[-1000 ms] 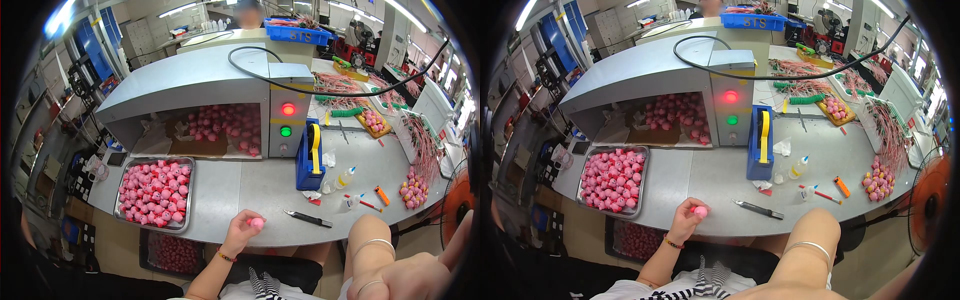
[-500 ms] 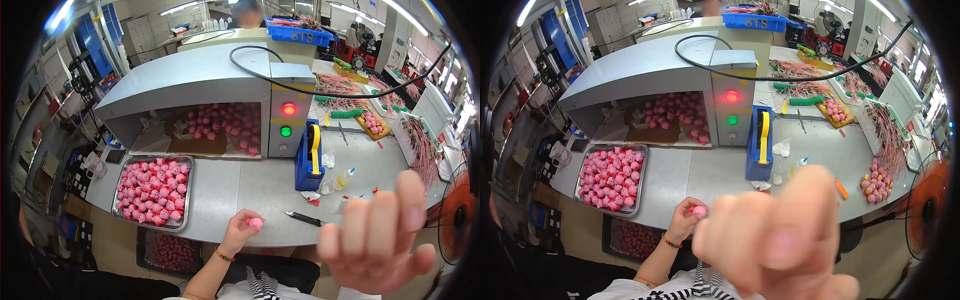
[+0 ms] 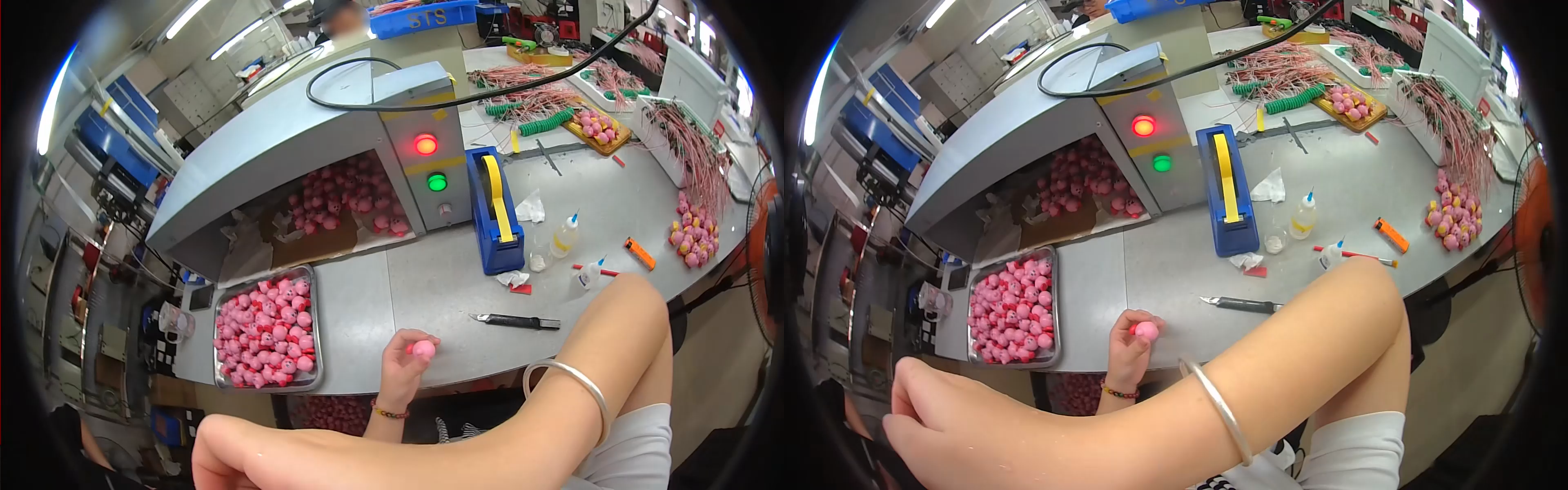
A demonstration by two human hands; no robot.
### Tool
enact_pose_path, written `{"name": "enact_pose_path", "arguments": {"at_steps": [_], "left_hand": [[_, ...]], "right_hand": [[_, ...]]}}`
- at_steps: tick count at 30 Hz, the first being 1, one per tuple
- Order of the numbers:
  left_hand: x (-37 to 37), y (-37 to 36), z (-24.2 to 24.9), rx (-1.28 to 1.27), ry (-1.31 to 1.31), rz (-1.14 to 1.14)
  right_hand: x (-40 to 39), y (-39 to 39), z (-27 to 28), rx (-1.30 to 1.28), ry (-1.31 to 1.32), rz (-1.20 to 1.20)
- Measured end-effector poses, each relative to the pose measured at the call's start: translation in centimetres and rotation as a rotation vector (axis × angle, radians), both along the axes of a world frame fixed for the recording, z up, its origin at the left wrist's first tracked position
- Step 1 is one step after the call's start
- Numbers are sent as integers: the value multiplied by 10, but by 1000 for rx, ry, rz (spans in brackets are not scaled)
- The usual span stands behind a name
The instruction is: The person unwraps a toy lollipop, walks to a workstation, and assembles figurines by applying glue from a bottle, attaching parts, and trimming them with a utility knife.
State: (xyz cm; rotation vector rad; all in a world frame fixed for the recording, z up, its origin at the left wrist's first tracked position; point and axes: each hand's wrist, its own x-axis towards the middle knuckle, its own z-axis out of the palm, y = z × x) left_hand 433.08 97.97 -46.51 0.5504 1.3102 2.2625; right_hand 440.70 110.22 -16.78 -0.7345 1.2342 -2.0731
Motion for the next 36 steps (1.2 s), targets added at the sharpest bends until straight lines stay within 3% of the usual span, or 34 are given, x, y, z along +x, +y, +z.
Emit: {"name": "enact_pose_path", "arguments": {"at_steps": [3,4,8,17,21,22,23,25,27,28,31,33,36], "left_hand": [[-2,-1,-3,46,16,7],[-1,-1,-3,42,13,1],[-2,0,0,42,21,-24],[-2,1,2,35,17,-16],[-2,0,-3,44,27,2],[-1,-5,0,-87,-70,13],[-1,-5,2,-80,-72,30],[0,-1,6,-52,20,4],[-2,-2,3,-23,8,-23],[3,-4,14,87,-143,-52],[0,-1,8,10,-51,-23],[-1,-1,7,16,-27,-31],[-1,-3,6,16,-5,-39]], "right_hand": [[0,-2,-11,37,127,-89],[-4,-10,-13,-3,229,-260],[-3,1,-15,101,106,-171],[4,9,-16,92,279,-220],[4,18,-31,14,596,-569],[5,26,-32,82,788,-702],[3,9,-41,-210,613,-795],[9,31,-60,-49,357,-520],[12,31,-96,50,339,-721],[5,35,-118,250,559,-789],[-3,49,-180,807,1032,-849],[1,53,-225,652,831,-895],[10,71,-256,708,796,-875]]}}
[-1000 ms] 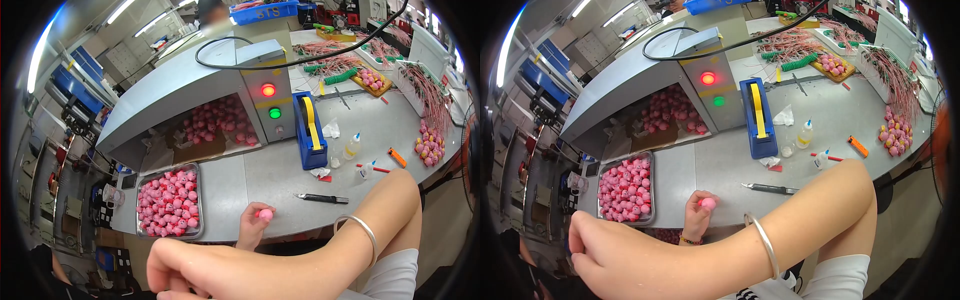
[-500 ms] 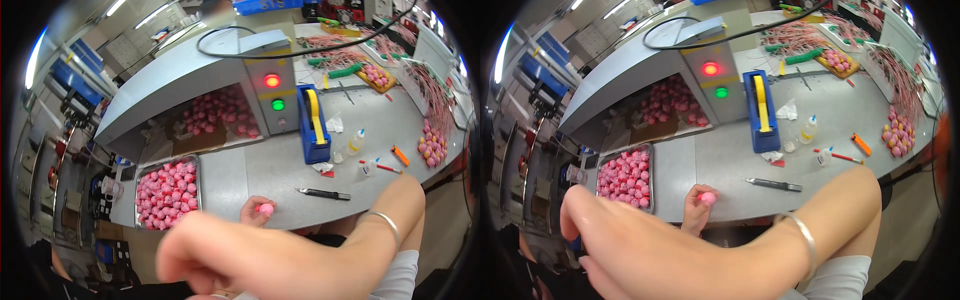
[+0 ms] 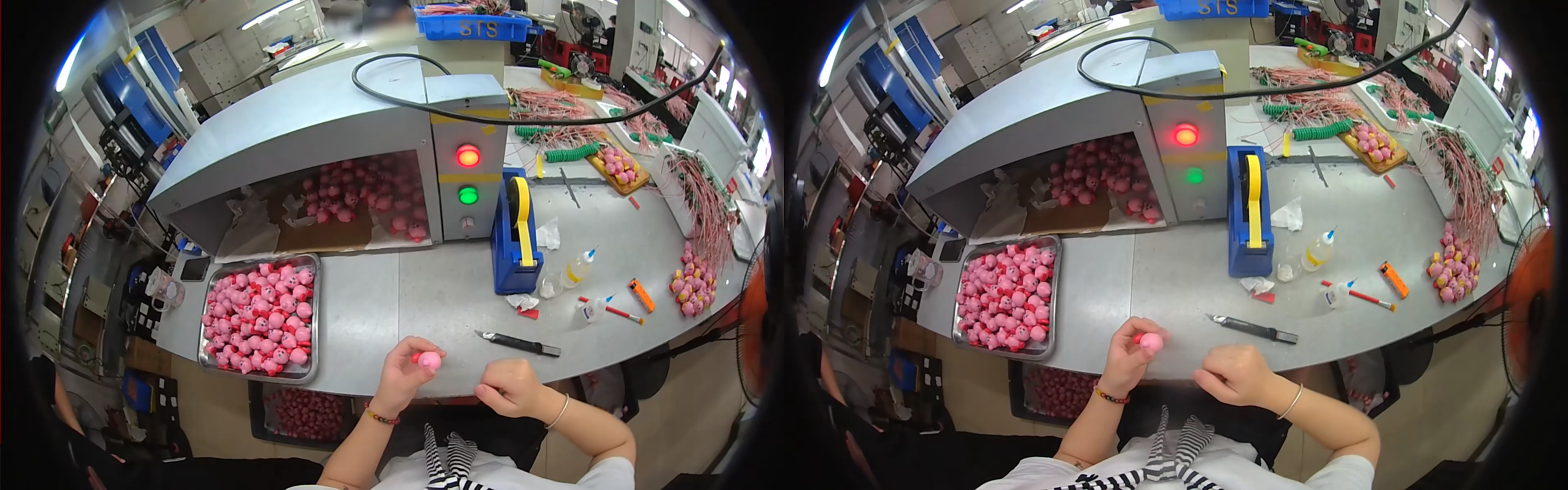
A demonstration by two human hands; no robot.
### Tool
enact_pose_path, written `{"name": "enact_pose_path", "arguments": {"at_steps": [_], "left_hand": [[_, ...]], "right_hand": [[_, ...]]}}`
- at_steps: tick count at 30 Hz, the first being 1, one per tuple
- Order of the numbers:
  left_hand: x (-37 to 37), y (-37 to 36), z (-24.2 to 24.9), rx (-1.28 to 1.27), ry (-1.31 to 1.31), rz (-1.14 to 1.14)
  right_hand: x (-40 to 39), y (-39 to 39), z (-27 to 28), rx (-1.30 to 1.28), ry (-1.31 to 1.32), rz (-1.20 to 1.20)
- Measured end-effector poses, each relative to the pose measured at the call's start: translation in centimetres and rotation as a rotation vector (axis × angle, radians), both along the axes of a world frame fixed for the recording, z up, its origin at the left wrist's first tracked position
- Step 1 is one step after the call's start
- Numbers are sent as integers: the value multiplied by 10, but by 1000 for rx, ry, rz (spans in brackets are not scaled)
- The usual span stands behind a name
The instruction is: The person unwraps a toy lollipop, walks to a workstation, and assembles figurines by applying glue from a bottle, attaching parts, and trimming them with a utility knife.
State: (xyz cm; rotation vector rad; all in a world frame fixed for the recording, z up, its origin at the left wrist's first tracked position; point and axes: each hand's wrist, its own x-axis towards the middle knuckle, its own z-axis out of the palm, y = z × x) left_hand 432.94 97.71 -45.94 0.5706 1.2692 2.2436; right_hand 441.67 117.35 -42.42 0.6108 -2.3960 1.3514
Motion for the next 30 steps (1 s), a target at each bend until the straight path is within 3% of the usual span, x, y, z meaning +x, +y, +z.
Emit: {"name": "enact_pose_path", "arguments": {"at_steps": [12,30], "left_hand": [[-1,1,0,3,-7,16],[-2,0,0,0,9,-5]], "right_hand": [[10,10,-23,-282,-133,-144],[9,8,-24,-330,-173,-191]]}}
